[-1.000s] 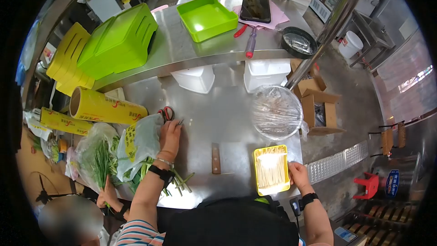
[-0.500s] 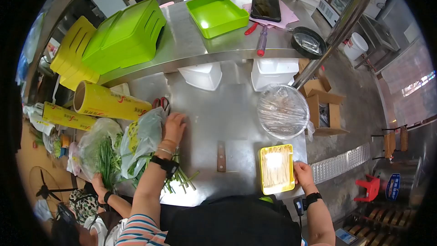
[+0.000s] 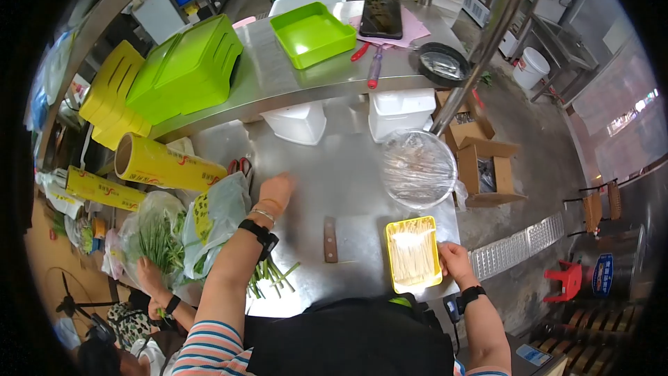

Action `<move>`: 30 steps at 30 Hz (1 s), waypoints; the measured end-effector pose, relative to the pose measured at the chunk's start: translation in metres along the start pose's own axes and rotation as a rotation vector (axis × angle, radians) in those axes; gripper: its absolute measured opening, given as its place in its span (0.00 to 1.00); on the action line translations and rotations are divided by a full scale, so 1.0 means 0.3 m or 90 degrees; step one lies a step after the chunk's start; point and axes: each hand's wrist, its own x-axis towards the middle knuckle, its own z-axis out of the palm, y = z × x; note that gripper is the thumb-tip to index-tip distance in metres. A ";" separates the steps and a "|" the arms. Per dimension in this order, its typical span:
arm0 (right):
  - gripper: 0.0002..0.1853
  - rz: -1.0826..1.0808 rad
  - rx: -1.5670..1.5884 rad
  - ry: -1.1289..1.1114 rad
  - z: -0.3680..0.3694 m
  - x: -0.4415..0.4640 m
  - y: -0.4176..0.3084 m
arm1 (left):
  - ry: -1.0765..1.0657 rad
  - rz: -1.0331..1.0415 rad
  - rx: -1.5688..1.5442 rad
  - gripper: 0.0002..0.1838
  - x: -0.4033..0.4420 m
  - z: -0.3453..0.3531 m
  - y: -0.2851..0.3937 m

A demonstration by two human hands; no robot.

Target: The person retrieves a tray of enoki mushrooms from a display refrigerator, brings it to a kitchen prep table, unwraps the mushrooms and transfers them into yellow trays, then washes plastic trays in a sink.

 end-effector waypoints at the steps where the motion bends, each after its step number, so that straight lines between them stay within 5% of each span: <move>1: 0.16 -0.003 -0.007 -0.004 -0.002 0.001 0.001 | 0.054 0.001 -0.009 0.05 0.001 0.038 -0.012; 5: 0.16 -0.003 0.000 0.000 -0.002 0.004 0.013 | 0.087 -0.057 -0.058 0.05 -0.059 0.067 0.006; 10: 0.16 -0.020 -0.015 -0.011 -0.009 0.018 0.030 | 0.115 -0.102 -0.414 0.05 -0.443 -0.290 0.210; 12: 0.16 -0.038 -0.006 -0.027 -0.014 0.025 0.046 | 0.095 -0.105 -0.403 0.06 -0.622 -0.332 0.269; 15: 0.16 -0.049 -0.015 -0.033 -0.032 0.048 0.061 | -0.058 -0.174 -0.395 0.08 -0.898 -0.307 0.322; 19: 0.16 -0.056 -0.023 -0.046 -0.018 0.046 0.063 | -0.413 -0.223 -0.257 0.22 -1.102 -0.300 0.387; 24: 0.15 -0.070 -0.017 -0.049 -0.034 0.072 0.086 | 0.115 -0.170 -0.203 0.20 -0.979 -0.215 0.403; 30: 0.15 -0.095 -0.029 -0.023 -0.026 0.075 0.105 | 0.063 -0.061 -0.006 0.25 -0.751 -0.023 0.346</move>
